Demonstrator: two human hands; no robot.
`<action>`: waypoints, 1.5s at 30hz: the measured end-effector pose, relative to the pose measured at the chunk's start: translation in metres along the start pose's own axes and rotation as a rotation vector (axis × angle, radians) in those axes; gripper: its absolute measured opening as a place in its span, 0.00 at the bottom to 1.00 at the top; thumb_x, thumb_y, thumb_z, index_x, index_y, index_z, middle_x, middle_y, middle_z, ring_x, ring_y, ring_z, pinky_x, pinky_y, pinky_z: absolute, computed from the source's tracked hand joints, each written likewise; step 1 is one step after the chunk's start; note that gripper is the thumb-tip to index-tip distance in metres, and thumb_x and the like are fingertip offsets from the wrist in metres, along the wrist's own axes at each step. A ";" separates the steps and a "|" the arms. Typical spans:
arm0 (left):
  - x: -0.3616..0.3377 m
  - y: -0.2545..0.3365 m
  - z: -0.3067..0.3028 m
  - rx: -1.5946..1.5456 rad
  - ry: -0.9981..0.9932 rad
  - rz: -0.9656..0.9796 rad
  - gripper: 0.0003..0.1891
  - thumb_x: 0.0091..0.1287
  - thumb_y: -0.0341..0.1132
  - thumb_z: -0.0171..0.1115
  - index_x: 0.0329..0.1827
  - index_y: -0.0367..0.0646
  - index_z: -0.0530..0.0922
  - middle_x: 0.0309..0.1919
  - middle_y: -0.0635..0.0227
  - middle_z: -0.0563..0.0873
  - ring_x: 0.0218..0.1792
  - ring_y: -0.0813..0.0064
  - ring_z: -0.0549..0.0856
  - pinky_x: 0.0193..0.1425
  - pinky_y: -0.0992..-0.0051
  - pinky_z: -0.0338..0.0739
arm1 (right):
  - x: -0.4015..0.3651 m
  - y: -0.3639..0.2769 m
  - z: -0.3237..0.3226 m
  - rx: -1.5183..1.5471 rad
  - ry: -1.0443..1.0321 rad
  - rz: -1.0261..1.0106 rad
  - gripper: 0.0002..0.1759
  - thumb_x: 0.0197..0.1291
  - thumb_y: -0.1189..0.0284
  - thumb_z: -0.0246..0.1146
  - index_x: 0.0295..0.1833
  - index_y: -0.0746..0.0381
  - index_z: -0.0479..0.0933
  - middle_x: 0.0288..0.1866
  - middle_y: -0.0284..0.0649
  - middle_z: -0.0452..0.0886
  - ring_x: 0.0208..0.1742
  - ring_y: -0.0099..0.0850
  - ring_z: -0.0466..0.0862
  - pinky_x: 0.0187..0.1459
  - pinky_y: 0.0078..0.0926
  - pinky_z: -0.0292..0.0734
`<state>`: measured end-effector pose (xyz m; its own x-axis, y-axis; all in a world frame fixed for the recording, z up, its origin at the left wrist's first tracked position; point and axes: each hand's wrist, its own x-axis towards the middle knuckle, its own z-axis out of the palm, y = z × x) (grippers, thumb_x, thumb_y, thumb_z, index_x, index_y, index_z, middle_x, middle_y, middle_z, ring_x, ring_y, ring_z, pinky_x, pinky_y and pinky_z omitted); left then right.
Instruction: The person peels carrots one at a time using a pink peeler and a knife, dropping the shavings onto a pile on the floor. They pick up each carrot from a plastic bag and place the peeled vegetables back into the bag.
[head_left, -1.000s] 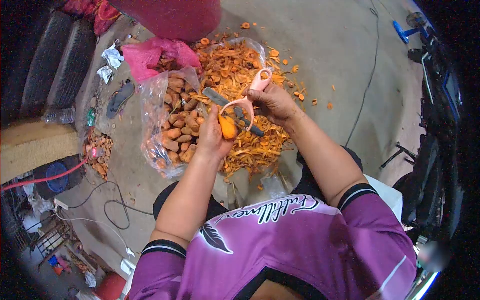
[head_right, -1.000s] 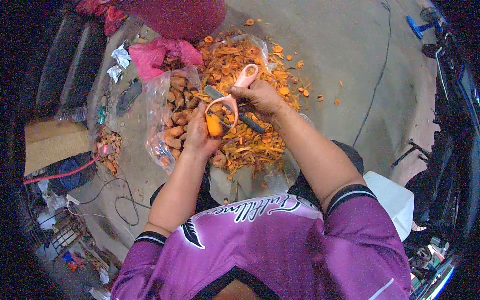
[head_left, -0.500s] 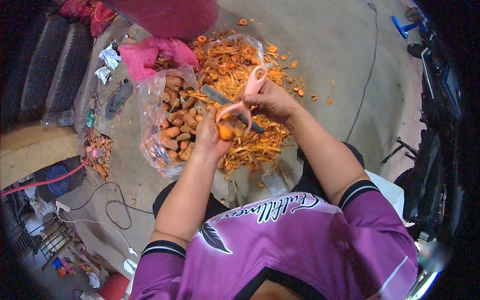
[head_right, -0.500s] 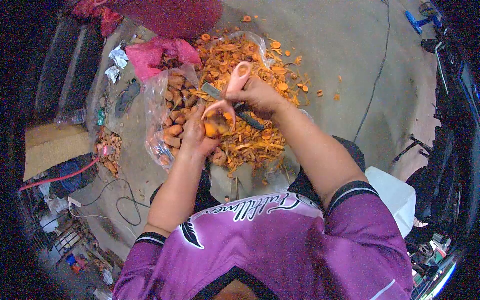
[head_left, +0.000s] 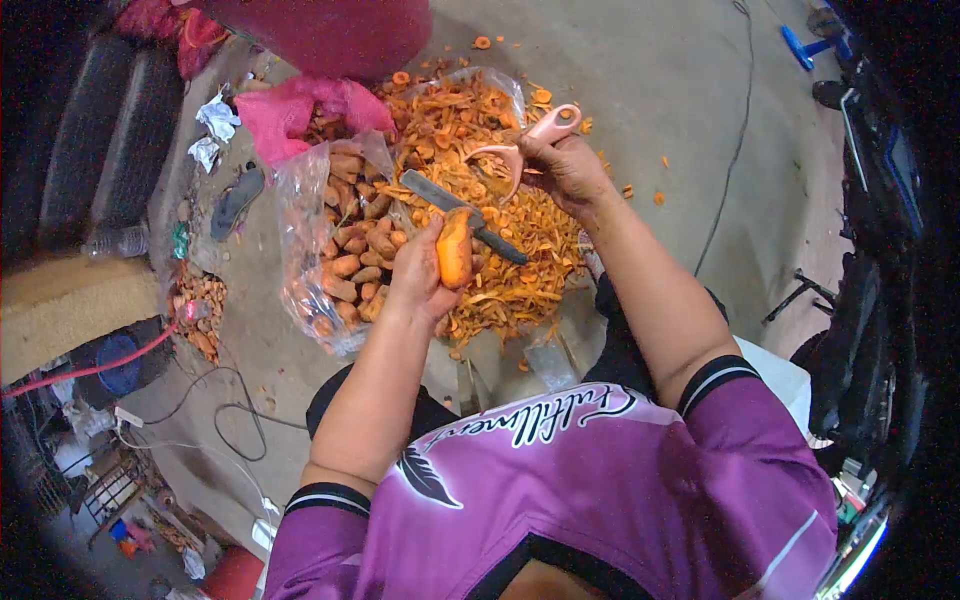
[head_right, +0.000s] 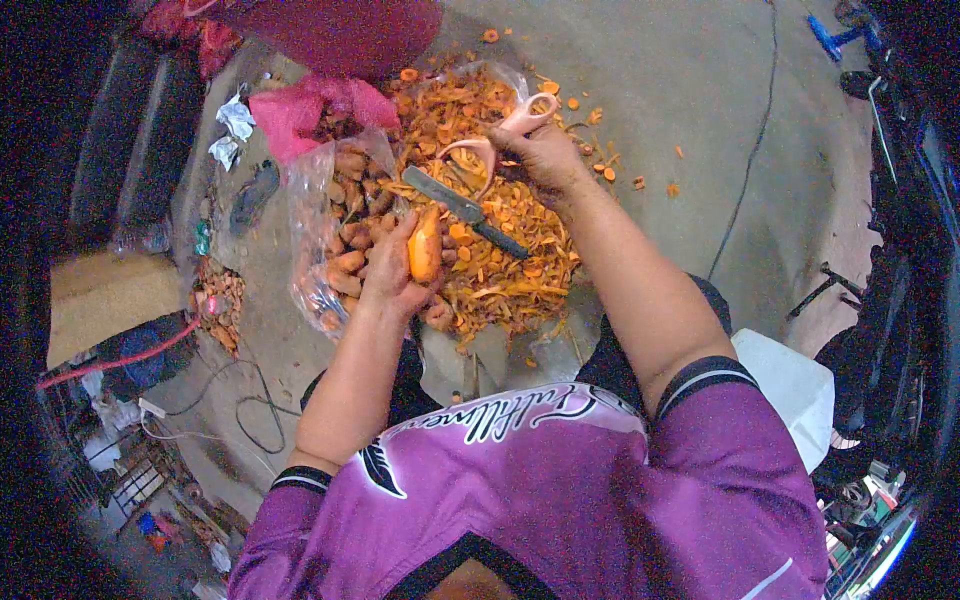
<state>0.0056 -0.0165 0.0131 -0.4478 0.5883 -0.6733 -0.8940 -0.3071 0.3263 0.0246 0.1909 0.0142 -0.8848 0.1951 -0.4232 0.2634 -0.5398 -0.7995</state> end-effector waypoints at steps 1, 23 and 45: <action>-0.001 0.000 0.003 0.015 0.037 0.029 0.16 0.63 0.44 0.46 0.41 0.39 0.70 0.28 0.67 0.75 0.24 0.73 0.77 0.26 0.77 0.75 | -0.001 0.002 0.003 0.028 -0.016 0.005 0.09 0.46 0.73 0.61 0.34 0.64 0.72 0.31 0.36 0.76 0.32 0.28 0.78 0.34 0.26 0.75; -0.010 0.001 0.022 -0.017 0.125 0.038 0.13 0.62 0.40 0.49 0.43 0.42 0.70 0.29 0.66 0.77 0.28 0.72 0.77 0.29 0.74 0.75 | -0.014 0.012 0.021 -0.224 -0.266 0.097 0.12 0.45 0.72 0.63 0.35 0.66 0.73 0.32 0.37 0.77 0.32 0.27 0.78 0.35 0.25 0.75; 0.001 0.000 0.004 0.001 -0.110 -0.010 0.19 0.66 0.48 0.36 0.45 0.44 0.68 0.37 0.64 0.76 0.29 0.75 0.75 0.30 0.76 0.73 | -0.003 0.018 0.010 -0.184 -0.174 0.078 0.10 0.47 0.71 0.62 0.35 0.62 0.72 0.32 0.35 0.76 0.34 0.26 0.77 0.36 0.24 0.74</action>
<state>0.0051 -0.0131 0.0151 -0.4373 0.6702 -0.5997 -0.8986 -0.2998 0.3203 0.0283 0.1725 0.0051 -0.9077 0.0069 -0.4196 0.3847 -0.3862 -0.8384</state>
